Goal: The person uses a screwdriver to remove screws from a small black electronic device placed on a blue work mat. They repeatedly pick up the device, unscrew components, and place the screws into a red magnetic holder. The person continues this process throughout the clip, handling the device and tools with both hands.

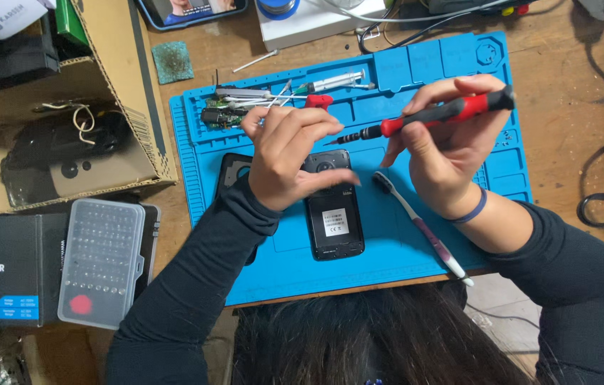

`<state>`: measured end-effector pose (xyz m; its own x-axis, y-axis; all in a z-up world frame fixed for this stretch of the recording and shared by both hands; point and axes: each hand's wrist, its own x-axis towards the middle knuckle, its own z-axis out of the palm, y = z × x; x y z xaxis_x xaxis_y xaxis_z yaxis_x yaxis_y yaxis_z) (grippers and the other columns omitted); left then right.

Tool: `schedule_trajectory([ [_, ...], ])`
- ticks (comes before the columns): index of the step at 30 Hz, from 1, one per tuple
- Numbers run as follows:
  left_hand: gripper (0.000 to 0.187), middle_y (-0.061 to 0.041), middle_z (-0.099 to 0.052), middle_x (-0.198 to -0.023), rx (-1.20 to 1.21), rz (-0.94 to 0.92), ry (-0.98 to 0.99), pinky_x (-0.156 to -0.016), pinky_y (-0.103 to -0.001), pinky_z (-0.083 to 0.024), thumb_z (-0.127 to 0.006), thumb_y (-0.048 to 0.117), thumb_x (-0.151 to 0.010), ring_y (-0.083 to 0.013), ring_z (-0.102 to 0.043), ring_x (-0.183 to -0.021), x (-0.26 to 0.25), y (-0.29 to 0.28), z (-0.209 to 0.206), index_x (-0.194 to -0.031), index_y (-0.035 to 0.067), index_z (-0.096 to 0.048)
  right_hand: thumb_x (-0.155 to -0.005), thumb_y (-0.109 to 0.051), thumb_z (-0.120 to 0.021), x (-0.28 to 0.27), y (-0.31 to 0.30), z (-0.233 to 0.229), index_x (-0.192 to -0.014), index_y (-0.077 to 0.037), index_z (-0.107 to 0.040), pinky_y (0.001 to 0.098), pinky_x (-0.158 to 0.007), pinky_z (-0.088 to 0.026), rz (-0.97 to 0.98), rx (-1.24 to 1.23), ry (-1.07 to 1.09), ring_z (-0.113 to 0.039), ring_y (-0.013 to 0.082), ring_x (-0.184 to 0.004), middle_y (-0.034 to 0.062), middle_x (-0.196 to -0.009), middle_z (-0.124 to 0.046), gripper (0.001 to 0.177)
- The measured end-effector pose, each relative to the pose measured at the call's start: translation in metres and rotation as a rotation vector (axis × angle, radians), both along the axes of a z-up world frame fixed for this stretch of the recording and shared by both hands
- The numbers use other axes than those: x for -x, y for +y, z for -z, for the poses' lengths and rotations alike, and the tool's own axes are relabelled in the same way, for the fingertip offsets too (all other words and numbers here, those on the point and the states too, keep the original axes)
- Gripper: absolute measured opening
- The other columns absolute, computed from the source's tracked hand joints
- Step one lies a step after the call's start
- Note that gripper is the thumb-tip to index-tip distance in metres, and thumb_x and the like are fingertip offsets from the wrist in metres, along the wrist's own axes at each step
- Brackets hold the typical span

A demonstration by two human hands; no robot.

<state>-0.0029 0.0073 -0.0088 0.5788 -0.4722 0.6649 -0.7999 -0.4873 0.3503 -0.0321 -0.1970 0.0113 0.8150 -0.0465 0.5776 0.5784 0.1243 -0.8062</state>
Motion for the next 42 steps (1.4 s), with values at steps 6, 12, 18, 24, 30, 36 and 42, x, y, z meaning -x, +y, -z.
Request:
schedule_trajectory([
  [6, 0.089, -0.01, -0.066, -0.104, 0.092, -0.013, -0.011, -0.086, -0.04, -0.027, -0.031, 0.079, -0.076, -0.0263, -0.059, -0.089, -0.002, 0.002, -0.006, -0.103, 0.003, -0.068, -0.105, -0.034, -0.045, -0.001, -0.009, 0.014, -0.123, -0.01, -0.035, 0.0239, -0.046, -0.045, -0.047, 0.079, 0.086, -0.048, 0.0199, -0.066, 0.0178, -0.095, -0.05, 0.032],
  [12, 0.071, -0.013, -0.067, -0.09, 0.35, -0.052, 0.137, -0.082, -0.039, -0.04, -0.019, 0.052, -0.104, -0.0278, -0.063, -0.089, -0.02, 0.008, 0.007, -0.089, 0.0, -0.066, -0.106, -0.032, -0.041, 0.0, -0.014, 0.02, -0.127, -0.001, -0.037, 0.0244, -0.052, -0.044, -0.18, 0.369, -0.103, -0.052, 0.0172, -0.055, 0.0208, -0.088, -0.062, 0.038],
  [18, 0.06, -0.011, -0.059, -0.09, 0.569, -0.091, 0.326, -0.078, -0.035, -0.047, -0.029, 0.048, -0.104, -0.0248, -0.058, -0.087, -0.021, 0.011, 0.01, -0.086, 0.002, -0.062, -0.107, -0.032, -0.038, 0.001, -0.01, 0.023, -0.134, -0.007, -0.028, 0.0245, -0.048, -0.047, -0.227, 0.313, -0.12, -0.058, 0.0221, -0.055, 0.0262, -0.09, -0.061, 0.038],
  [24, 0.057, -0.003, -0.062, -0.087, 0.67, -0.207, 0.418, -0.075, -0.03, -0.047, -0.027, 0.047, -0.101, -0.0167, -0.056, -0.08, -0.026, 0.015, 0.021, -0.085, 0.007, -0.063, -0.106, -0.037, -0.039, 0.008, -0.008, 0.034, -0.135, -0.001, -0.028, 0.0324, -0.061, -0.039, -0.249, 0.446, -0.166, -0.059, 0.0247, -0.061, 0.0236, -0.083, -0.063, 0.047],
  [30, 0.054, -0.001, -0.064, -0.087, 0.751, -0.207, 0.448, -0.076, -0.031, -0.049, -0.028, 0.051, -0.1, -0.0164, -0.057, -0.078, -0.029, 0.018, 0.03, -0.086, 0.012, -0.064, -0.105, -0.034, -0.042, 0.006, -0.007, 0.04, -0.136, -0.005, -0.026, 0.0331, -0.06, -0.047, -0.27, 0.421, -0.185, -0.065, 0.03, -0.069, 0.0248, -0.089, -0.062, 0.046],
  [36, 0.054, -0.002, -0.064, -0.085, 0.751, -0.202, 0.45, -0.074, -0.03, -0.049, -0.029, 0.049, -0.1, -0.0165, -0.06, -0.079, -0.029, 0.016, 0.029, -0.085, 0.01, -0.063, -0.105, -0.036, -0.04, 0.002, -0.008, 0.039, -0.135, -0.004, -0.027, 0.0326, -0.059, -0.045, -0.25, 0.474, -0.221, -0.064, 0.0285, -0.066, 0.0232, -0.086, -0.063, 0.046],
  [42, 0.05, -0.001, -0.065, -0.088, 0.776, -0.194, 0.447, -0.076, -0.032, -0.051, -0.032, 0.048, -0.1, -0.017, -0.061, -0.081, -0.031, 0.019, 0.036, -0.088, 0.012, -0.064, -0.106, -0.034, -0.04, 0.001, -0.005, 0.038, -0.135, -0.003, -0.027, 0.0337, -0.064, -0.047, -0.253, 0.473, -0.222, -0.064, 0.029, -0.069, 0.0235, -0.089, -0.062, 0.045],
])
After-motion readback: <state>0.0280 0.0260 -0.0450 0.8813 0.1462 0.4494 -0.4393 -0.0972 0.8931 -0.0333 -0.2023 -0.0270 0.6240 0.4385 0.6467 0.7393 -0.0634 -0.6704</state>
